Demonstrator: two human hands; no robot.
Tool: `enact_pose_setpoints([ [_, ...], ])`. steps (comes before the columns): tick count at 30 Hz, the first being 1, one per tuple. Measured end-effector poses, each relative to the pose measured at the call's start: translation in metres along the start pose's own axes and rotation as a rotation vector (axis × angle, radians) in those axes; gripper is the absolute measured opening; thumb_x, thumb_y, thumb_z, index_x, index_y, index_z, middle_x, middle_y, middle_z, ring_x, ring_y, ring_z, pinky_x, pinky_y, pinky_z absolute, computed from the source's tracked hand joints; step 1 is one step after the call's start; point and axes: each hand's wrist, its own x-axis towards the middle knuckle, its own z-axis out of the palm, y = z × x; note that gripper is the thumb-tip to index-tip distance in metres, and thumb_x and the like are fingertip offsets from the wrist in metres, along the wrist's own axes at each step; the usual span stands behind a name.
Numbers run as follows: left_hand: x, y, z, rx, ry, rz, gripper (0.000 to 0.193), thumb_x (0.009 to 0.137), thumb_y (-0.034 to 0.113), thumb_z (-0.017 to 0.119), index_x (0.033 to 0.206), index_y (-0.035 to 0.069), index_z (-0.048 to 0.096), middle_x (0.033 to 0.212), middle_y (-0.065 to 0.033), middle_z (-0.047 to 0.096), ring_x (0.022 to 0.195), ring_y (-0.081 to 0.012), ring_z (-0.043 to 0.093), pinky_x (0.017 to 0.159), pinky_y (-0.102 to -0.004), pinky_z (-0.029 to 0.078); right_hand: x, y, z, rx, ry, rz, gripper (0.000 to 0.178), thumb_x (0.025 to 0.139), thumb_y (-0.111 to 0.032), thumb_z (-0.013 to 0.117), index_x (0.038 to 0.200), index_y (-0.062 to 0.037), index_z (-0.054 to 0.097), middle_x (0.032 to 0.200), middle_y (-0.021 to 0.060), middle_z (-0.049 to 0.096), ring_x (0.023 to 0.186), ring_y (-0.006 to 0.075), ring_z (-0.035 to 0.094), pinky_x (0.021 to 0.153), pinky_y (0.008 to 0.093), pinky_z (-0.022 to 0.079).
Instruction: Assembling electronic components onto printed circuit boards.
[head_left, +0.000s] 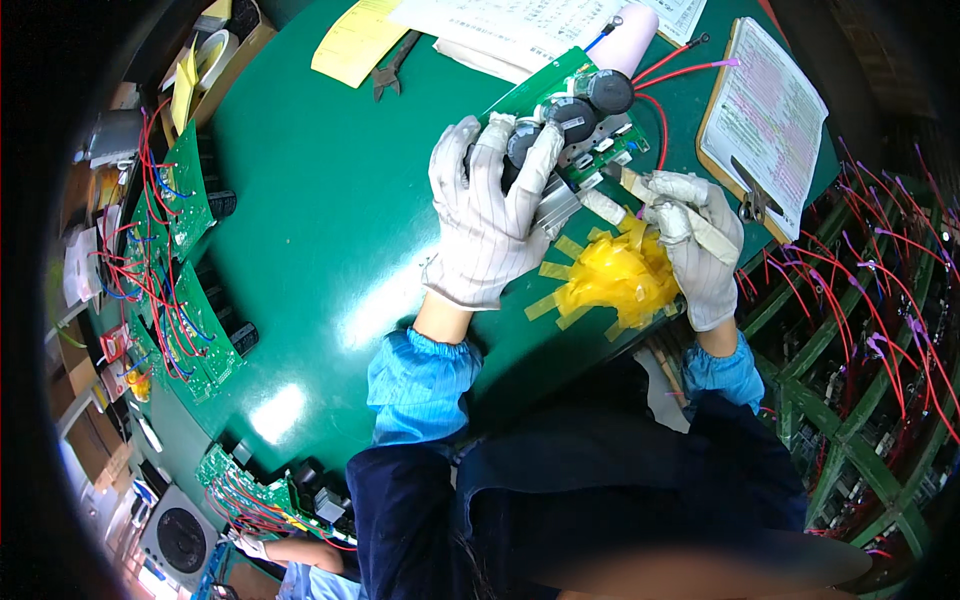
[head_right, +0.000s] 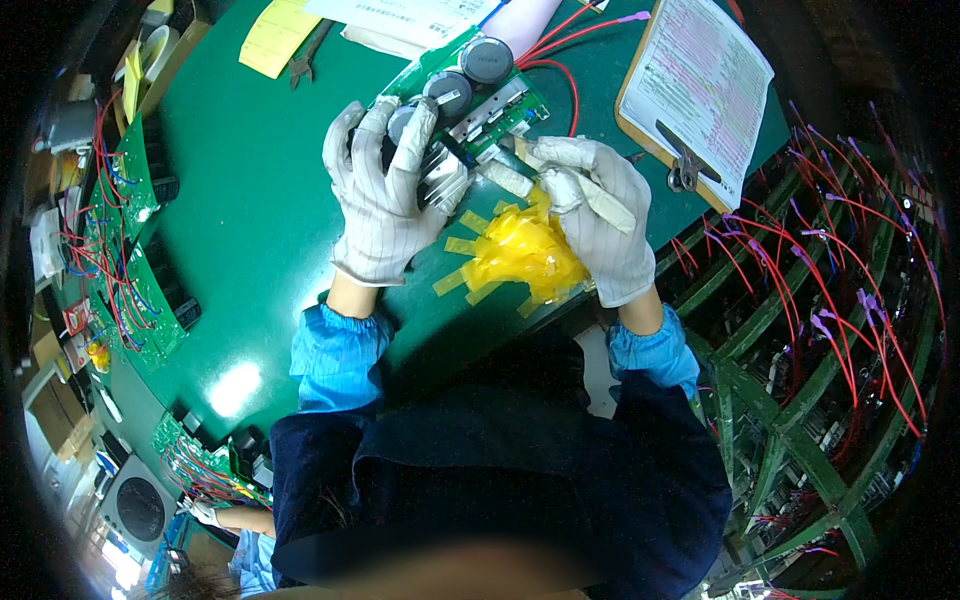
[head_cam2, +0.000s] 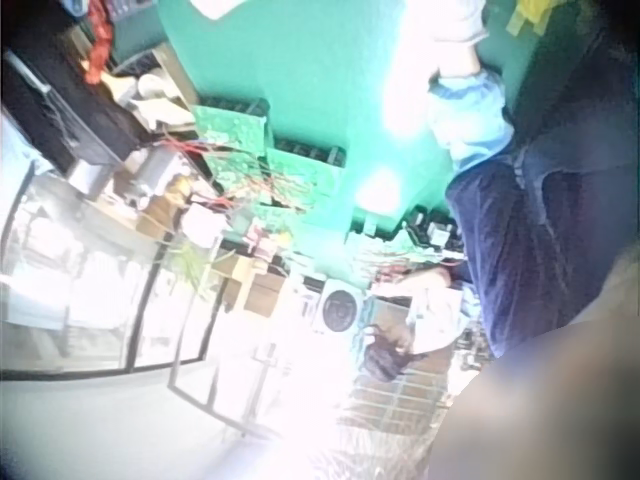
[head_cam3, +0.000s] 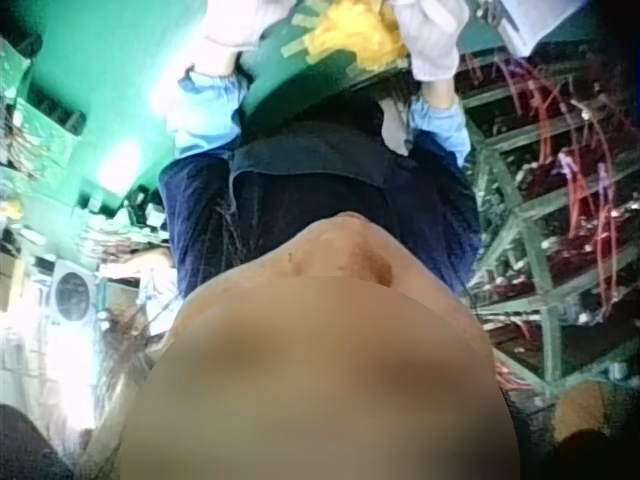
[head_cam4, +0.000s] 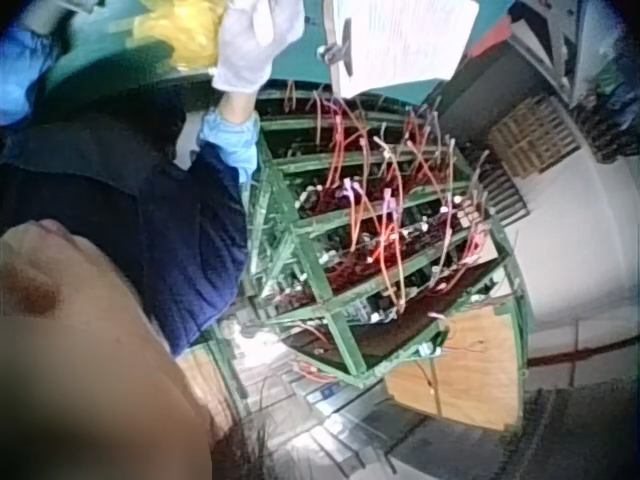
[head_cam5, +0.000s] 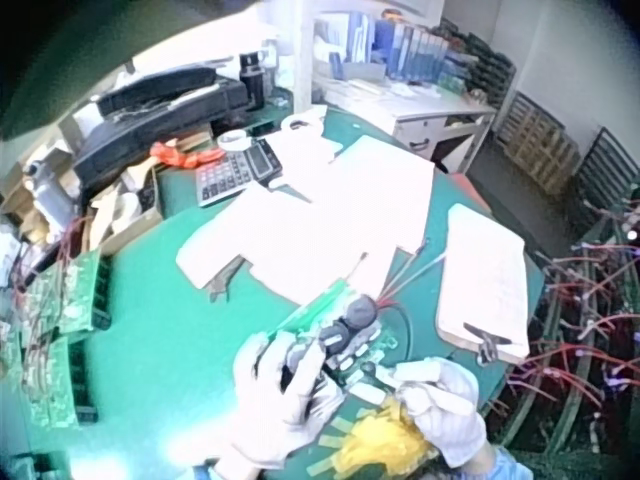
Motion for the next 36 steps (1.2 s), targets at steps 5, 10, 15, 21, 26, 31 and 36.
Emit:
enact_pose_setpoints([
  [5,0.000,0.001,0.001,0.018,-0.014,-0.023,0.078,0.069,0.028,0.082,0.140,0.022,0.051,0.136,-0.0166,0.045,0.127,-0.0433,0.038,0.105,-0.0540,0.033,0.011,0.001,-0.002,-0.034,-0.052,-0.040,0.016,0.087,-0.006,0.066,0.102,-0.0010,0.068,0.098,0.0116,0.071,0.086,0.0257,0.069,0.079,0.0317,0.053],
  [10,0.001,0.004,0.002,0.064,-0.016,0.022,0.073,0.072,0.031,0.081,0.138,0.022,0.052,0.135,-0.0169,0.046,0.126,-0.0438,0.038,0.105,-0.0540,0.033,0.025,-0.007,-0.010,-0.089,-0.151,-0.096,0.016,0.088,-0.008,0.067,0.102,-0.0017,0.069,0.098,0.0115,0.072,0.087,0.0259,0.070,0.079,0.0327,0.054],
  [15,0.000,0.006,-0.001,0.130,-0.045,0.063,0.069,0.072,0.033,0.081,0.135,0.022,0.056,0.135,-0.0169,0.046,0.125,-0.0439,0.039,0.104,-0.0537,0.034,0.030,-0.007,-0.012,-0.118,-0.169,-0.134,0.016,0.087,-0.010,0.068,0.101,-0.0019,0.070,0.096,0.0115,0.072,0.085,0.0266,0.070,0.077,0.0329,0.055],
  [21,0.001,0.008,-0.001,0.115,-0.046,0.057,0.069,0.071,0.031,0.081,0.135,0.022,0.056,0.134,-0.0171,0.047,0.125,-0.0437,0.040,0.105,-0.0534,0.035,0.030,-0.005,-0.011,-0.114,-0.171,-0.123,0.014,0.086,-0.009,0.067,0.098,-0.0017,0.068,0.093,0.0119,0.071,0.083,0.0283,0.070,0.074,0.0327,0.055],
  [26,0.003,0.004,0.000,0.099,-0.022,0.029,0.078,0.069,0.032,0.083,0.139,0.021,0.050,0.134,-0.0179,0.047,0.125,-0.0440,0.040,0.105,-0.0550,0.034,0.032,-0.008,-0.010,-0.160,-0.149,-0.189,0.013,0.088,-0.007,0.064,0.099,-0.0019,0.068,0.090,0.0112,0.071,0.078,0.0230,0.069,0.070,0.0313,0.054],
  [31,0.005,0.000,0.003,0.018,-0.018,-0.024,0.087,0.065,0.035,0.086,0.141,0.018,0.047,0.131,-0.0185,0.048,0.124,-0.0445,0.041,0.105,-0.0569,0.032,0.013,-0.009,-0.020,0.174,0.094,0.094,0.013,0.093,-0.003,0.058,0.102,0.0026,0.066,0.096,0.0077,0.069,0.075,0.0110,0.063,0.067,0.0238,0.051],
  [36,0.007,0.002,0.001,0.010,-0.020,-0.045,0.088,0.065,0.035,0.086,0.141,0.016,0.047,0.130,-0.0183,0.048,0.124,-0.0447,0.041,0.106,-0.0567,0.032,-0.009,0.006,-0.012,0.406,0.341,0.237,0.017,0.097,-0.007,0.057,0.108,0.0034,0.064,0.107,0.0096,0.065,0.076,0.0105,0.063,0.071,0.0235,0.052],
])
